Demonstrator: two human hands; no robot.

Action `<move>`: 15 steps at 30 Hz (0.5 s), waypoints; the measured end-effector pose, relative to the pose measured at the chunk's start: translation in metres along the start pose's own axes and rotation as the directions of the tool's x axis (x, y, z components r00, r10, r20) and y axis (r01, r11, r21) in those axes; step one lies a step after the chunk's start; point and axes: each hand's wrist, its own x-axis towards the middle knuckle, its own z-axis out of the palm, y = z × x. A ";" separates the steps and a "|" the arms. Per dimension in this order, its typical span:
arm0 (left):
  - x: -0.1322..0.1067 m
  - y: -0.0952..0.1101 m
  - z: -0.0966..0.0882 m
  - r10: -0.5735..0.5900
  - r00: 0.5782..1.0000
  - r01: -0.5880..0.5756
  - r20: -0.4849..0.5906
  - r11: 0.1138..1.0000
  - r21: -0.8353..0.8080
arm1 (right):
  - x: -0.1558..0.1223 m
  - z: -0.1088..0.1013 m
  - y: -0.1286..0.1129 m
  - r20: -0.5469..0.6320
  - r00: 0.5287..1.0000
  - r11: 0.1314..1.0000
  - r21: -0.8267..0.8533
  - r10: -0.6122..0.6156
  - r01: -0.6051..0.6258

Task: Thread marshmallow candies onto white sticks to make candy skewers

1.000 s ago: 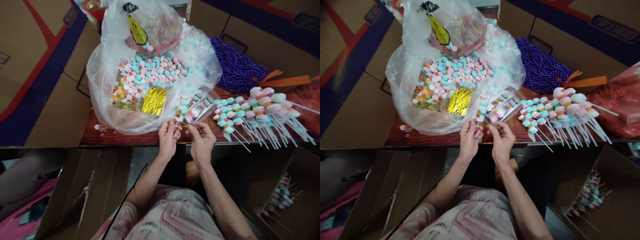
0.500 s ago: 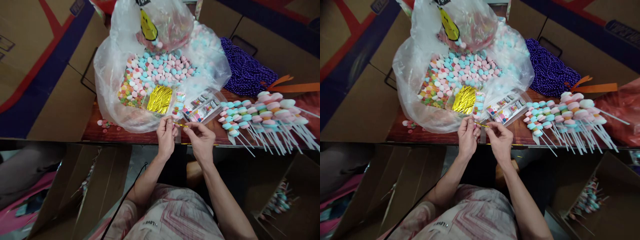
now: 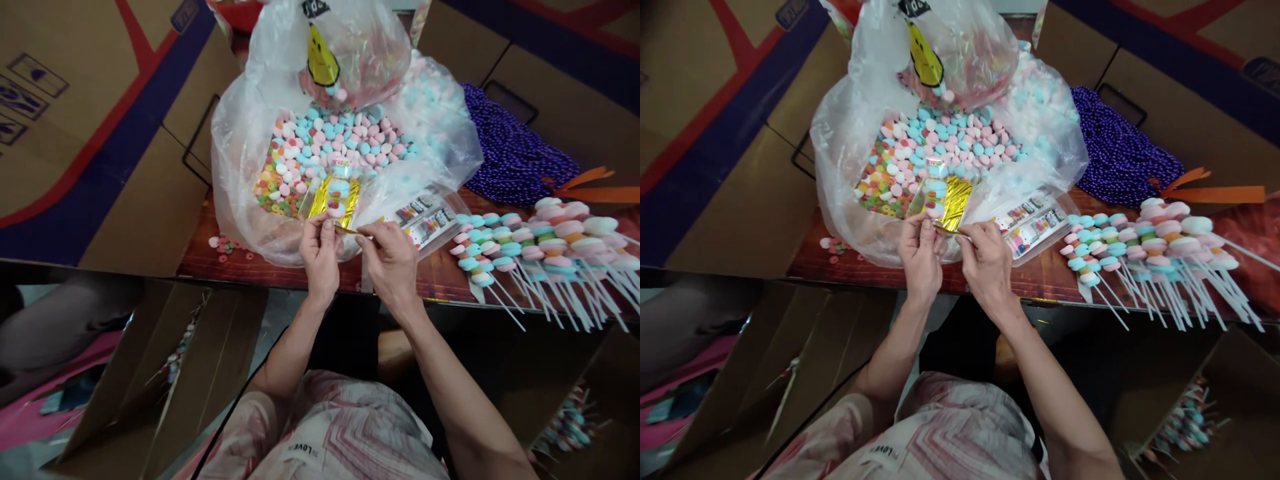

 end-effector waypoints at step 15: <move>0.063 -0.001 -0.024 0.126 0.986 -0.109 -0.105 0.982 0.157 | 0.061 0.036 0.003 0.314 0.922 0.852 -0.522 0.225 -0.030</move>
